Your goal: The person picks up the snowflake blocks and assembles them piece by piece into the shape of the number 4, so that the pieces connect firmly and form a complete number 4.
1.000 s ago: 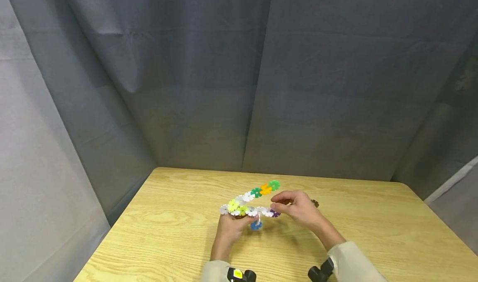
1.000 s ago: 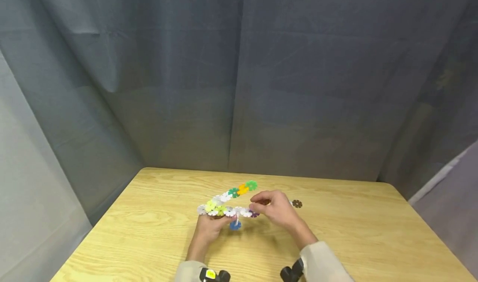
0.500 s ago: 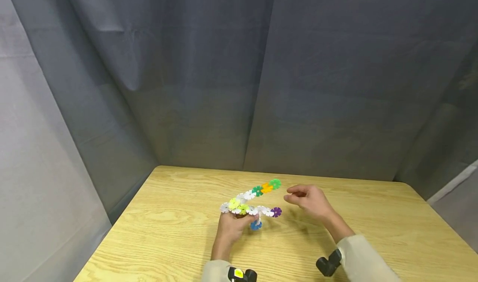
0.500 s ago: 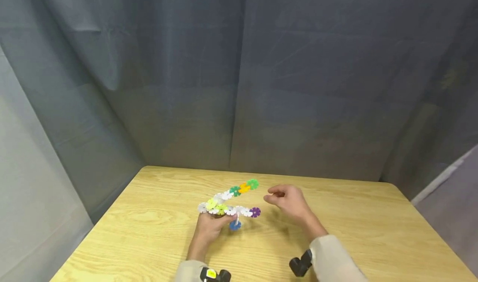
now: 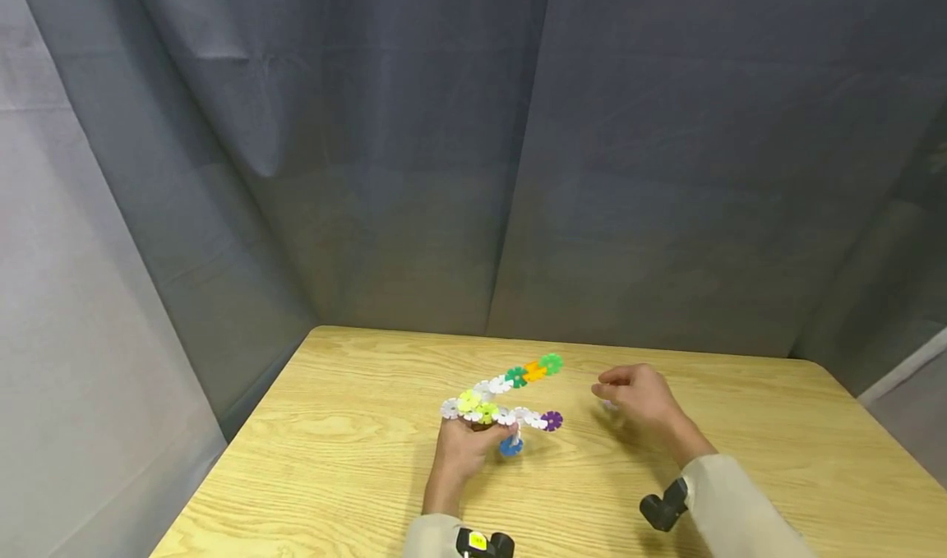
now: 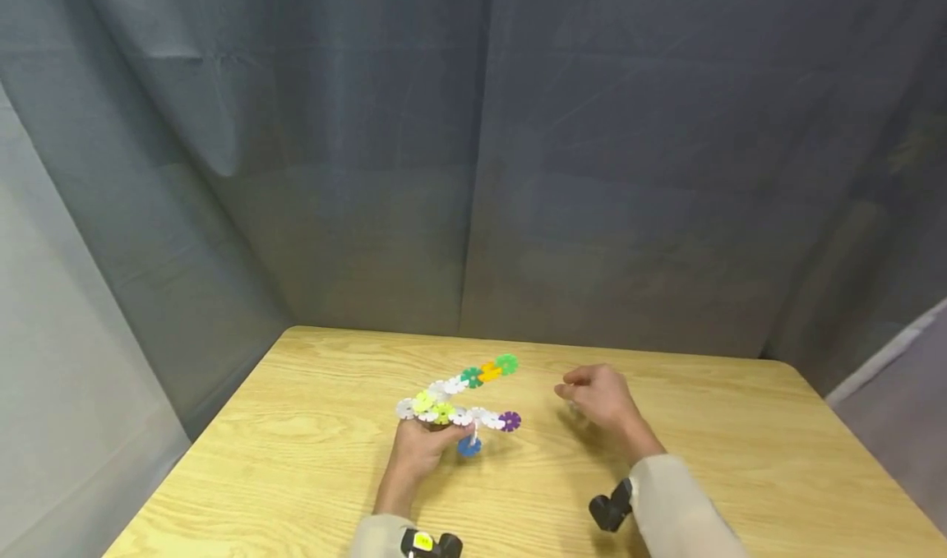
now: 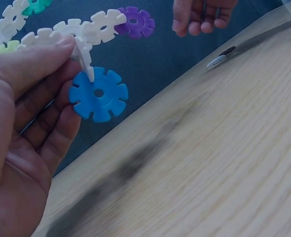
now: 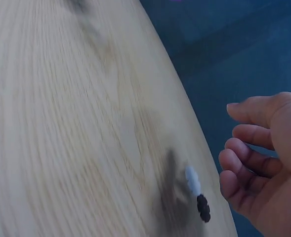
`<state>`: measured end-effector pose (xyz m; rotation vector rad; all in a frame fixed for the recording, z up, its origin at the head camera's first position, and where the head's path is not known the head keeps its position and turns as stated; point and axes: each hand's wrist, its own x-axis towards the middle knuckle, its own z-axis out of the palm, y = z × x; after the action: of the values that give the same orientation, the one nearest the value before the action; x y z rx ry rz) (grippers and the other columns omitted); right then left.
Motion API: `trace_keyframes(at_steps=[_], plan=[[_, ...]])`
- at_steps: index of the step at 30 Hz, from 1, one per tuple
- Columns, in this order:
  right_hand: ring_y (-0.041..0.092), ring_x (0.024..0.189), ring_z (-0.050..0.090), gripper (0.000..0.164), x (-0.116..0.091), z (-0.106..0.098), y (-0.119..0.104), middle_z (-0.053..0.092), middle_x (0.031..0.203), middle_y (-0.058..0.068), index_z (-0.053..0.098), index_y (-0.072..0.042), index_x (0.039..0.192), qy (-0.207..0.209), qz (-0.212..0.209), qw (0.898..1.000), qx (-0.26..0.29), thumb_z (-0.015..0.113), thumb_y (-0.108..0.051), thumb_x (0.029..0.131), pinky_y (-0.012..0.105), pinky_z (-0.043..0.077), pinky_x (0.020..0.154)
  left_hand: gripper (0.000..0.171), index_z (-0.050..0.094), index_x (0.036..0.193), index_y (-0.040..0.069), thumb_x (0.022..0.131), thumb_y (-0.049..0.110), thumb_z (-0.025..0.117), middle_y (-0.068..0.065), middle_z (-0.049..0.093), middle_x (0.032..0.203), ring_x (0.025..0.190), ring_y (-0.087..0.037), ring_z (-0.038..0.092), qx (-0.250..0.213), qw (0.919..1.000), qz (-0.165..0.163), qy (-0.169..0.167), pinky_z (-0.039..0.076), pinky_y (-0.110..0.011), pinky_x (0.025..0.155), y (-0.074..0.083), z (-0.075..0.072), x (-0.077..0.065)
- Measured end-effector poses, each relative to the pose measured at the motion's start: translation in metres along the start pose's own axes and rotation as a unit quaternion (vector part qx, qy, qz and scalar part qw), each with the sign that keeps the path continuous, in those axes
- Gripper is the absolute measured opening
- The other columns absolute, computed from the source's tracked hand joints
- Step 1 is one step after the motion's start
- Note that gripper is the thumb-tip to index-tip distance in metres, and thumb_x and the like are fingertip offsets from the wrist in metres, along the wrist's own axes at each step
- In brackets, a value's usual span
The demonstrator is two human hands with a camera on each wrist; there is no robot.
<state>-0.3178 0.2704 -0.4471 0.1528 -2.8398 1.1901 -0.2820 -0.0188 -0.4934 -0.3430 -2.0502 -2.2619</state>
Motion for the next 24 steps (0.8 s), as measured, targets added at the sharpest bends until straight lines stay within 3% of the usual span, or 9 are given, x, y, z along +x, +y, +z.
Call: trace_keyframes(at_steps=[5, 8, 16, 19, 24], plan=[[0.038, 0.099, 0.064, 0.036, 0.004, 0.001, 0.013, 0.066, 0.117, 0.026, 0.069, 0.009, 0.114, 0.001, -0.020, 0.999, -0.030, 0.069, -0.021, 0.094, 0.049, 0.053, 0.081, 0.040, 0.066, 0.112, -0.001, 0.077, 0.000, 0.085, -0.008, 0.071, 0.101, 0.096, -0.021, 0.067, -0.001, 1.0000, 0.005, 0.008, 0.053, -0.028, 0.085, 0.001, 0.000, -0.002], [0.032, 0.089, 0.067, 0.035, 0.005, 0.001, 0.020, 0.068, 0.110, 0.024, 0.069, 0.010, 0.113, 0.005, -0.025, 0.999, -0.048, 0.070, -0.019, 0.093, 0.047, 0.054, 0.077, 0.038, 0.066, 0.110, -0.001, 0.077, 0.002, 0.085, -0.007, 0.070, 0.099, 0.093, -0.019, 0.066, 0.005, 0.9999, 0.001, 0.009, 0.053, -0.029, 0.084, 0.001, 0.000, -0.003], [0.020, 0.065, 0.065, 0.041, 0.008, 0.004, 0.035, 0.070, 0.083, 0.011, 0.065, 0.013, 0.116, -0.008, 0.018, 0.999, -0.043, 0.072, -0.018, 0.091, 0.036, 0.053, 0.061, 0.037, 0.067, 0.107, 0.001, 0.076, 0.006, 0.087, -0.004, 0.069, 0.096, 0.092, -0.021, 0.066, 0.018, 0.9996, -0.020, 0.011, 0.053, -0.029, 0.083, -0.002, -0.004, -0.004], [0.022, 0.072, 0.065, 0.041, 0.011, 0.005, 0.038, 0.070, 0.082, 0.007, 0.067, 0.011, 0.115, -0.012, 0.024, 0.998, -0.065, 0.074, -0.021, 0.090, 0.039, 0.053, 0.066, 0.036, 0.067, 0.108, 0.001, 0.077, 0.005, 0.086, -0.006, 0.070, 0.098, 0.094, -0.022, 0.067, 0.012, 0.9998, -0.017, 0.006, 0.053, -0.030, 0.084, -0.001, -0.005, -0.005], [0.043, 0.097, 0.063, 0.039, 0.017, 0.004, 0.041, 0.070, 0.101, 0.021, 0.068, 0.008, 0.113, -0.021, 0.015, 0.993, -0.116, 0.074, -0.022, 0.089, 0.052, 0.052, 0.082, 0.036, 0.066, 0.108, -0.001, 0.078, 0.004, 0.085, -0.005, 0.069, 0.096, 0.091, -0.020, 0.066, 0.004, 0.9998, -0.017, 0.008, 0.054, -0.030, 0.082, -0.001, -0.005, -0.006]])
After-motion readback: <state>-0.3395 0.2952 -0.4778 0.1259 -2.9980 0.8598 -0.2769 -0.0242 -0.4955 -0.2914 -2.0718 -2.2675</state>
